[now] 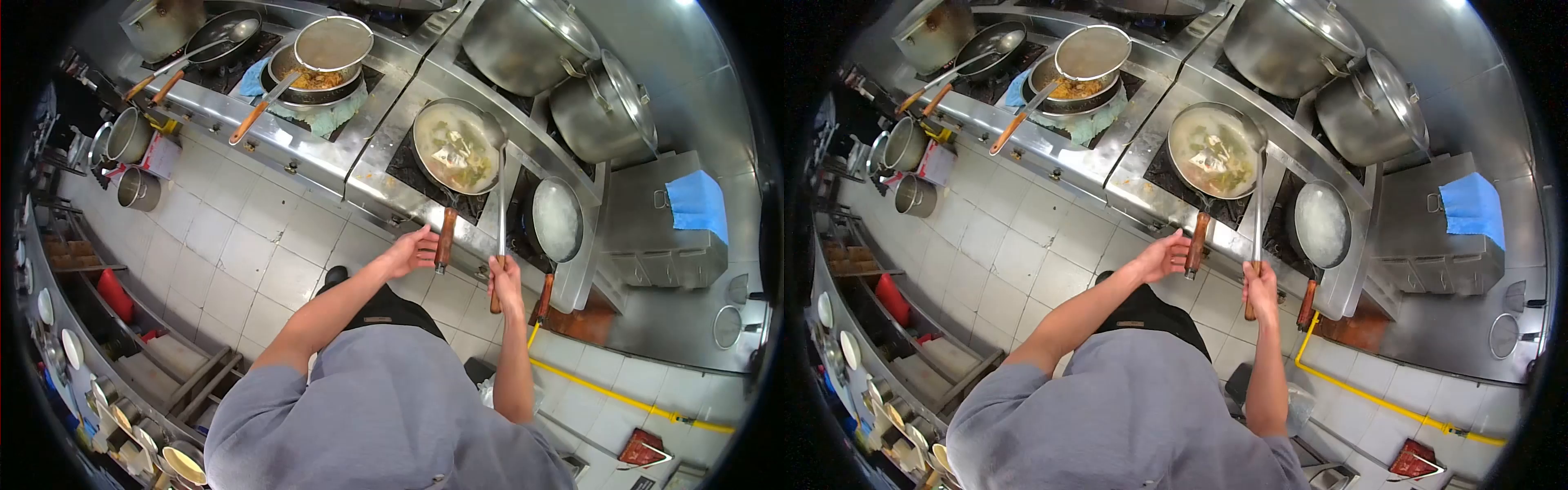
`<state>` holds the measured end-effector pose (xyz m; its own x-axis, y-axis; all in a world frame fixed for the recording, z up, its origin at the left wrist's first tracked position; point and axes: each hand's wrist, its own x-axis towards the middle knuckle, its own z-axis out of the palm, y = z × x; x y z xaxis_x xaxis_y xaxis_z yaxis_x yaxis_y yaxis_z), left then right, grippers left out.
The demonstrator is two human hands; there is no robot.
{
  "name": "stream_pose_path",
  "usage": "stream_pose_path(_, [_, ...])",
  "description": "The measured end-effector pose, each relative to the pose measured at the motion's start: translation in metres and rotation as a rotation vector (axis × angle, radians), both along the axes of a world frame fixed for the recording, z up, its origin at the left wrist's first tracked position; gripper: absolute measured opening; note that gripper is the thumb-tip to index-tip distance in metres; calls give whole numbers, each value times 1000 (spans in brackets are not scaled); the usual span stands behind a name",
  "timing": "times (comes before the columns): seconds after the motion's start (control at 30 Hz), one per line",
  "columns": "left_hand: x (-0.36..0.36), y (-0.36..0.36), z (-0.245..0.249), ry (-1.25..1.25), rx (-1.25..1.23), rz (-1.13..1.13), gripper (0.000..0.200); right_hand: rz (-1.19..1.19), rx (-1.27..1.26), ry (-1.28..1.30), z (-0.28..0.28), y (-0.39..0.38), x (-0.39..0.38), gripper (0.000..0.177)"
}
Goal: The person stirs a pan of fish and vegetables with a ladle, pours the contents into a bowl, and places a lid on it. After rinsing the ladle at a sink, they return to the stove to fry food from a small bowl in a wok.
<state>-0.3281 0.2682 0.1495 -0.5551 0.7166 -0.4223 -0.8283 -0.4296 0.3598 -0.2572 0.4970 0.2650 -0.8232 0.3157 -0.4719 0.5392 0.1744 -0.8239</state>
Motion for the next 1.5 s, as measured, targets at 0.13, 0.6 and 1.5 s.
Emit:
stream_pose_path(0.13, [3, 24, 75, 21, 13, 73, 29, 140, -24, -86, 3, 15, -19, 19])
stream_pose_path(0.6, [6, 48, 73, 273, -460, 97, 20, 193, 70, 67, 26, 76, 73, 22])
stream_pose_path(1.5, [69, 7, -128, -91, -470, -83, 30, 288, 403, 14, 33, 51, 38, 29])
